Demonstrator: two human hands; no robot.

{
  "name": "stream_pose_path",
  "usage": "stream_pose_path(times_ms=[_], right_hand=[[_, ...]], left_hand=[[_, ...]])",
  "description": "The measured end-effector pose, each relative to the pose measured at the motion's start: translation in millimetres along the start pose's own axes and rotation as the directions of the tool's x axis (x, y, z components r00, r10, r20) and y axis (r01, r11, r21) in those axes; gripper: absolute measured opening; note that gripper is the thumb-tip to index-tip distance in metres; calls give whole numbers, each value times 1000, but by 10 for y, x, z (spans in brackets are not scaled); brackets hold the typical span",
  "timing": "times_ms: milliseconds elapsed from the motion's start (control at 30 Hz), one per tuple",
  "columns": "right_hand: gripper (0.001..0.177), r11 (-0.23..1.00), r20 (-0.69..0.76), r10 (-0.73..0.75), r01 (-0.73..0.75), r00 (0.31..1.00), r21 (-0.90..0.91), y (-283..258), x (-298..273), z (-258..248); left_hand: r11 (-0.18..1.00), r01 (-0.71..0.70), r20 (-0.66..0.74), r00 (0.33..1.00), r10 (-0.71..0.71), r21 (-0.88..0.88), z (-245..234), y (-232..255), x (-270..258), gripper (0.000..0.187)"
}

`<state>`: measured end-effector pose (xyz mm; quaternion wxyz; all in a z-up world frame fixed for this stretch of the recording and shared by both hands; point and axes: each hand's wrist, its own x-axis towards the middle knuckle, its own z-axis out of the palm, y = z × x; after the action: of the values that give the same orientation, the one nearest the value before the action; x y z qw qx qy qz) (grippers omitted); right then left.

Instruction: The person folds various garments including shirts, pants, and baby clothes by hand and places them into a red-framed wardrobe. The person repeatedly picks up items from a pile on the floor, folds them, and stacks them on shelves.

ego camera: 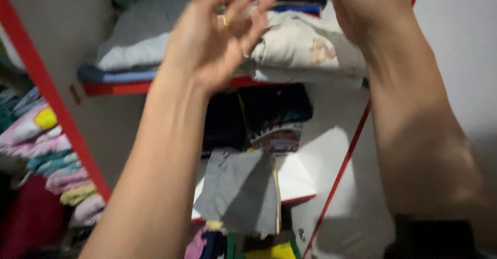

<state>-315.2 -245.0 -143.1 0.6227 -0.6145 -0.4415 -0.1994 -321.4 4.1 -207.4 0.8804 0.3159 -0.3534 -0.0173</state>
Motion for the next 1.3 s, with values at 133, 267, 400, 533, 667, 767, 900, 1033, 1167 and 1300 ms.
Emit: stream_pose_path(times_ms=[133, 267, 400, 533, 667, 767, 900, 1033, 1167, 1300], right_hand=[[23, 996, -37, 50, -47, 998, 77, -162, -893, 447], [23, 948, -187, 285, -305, 940, -91, 164, -1790, 716], [27, 715, -104, 695, -699, 711, 8, 1000, -2466, 812], [31, 402, -228, 889, -915, 398, -27, 1875, -3014, 743], [35, 337, -332, 889, -941, 316, 8, 2548, -3191, 736], [36, 351, -336, 880, -936, 336, -18, 2803, -3175, 745], [41, 218, -340, 913, -974, 225, -60, 2864, -2985, 843], [41, 122, -266, 959, -990, 98, 72, 2636, -2665, 978], [44, 123, -47, 992, -906, 114, 404, 2259, -2351, 1232], [55, 74, 109, 977, -767, 184, 637, 1892, -2263, 1632]], left_hand=[[990, 135, -150, 979, -140, -40, 151, -265, -1140, 50], [957, 277, -577, 768, -277, -91, -183, -654, -1895, 51], [866, 306, -778, 388, -493, -396, -875, -1227, -2618, 31], [782, 298, -750, 242, -616, -547, -1463, -1771, -3075, 15], [746, 367, -732, 211, -648, -555, -1729, -2011, -3204, 14], [742, 339, -733, 183, -655, -579, -1785, -2028, -3192, 20], [717, 340, -699, 196, -687, -609, -1807, -1971, -3185, 33], [713, 340, -694, 200, -692, -613, -1696, -1912, -3157, 39], [690, 368, -719, 78, -690, -623, -1316, -1724, -3050, 49], [679, 241, -688, 61, -723, -693, -867, -1504, -2988, 74]])
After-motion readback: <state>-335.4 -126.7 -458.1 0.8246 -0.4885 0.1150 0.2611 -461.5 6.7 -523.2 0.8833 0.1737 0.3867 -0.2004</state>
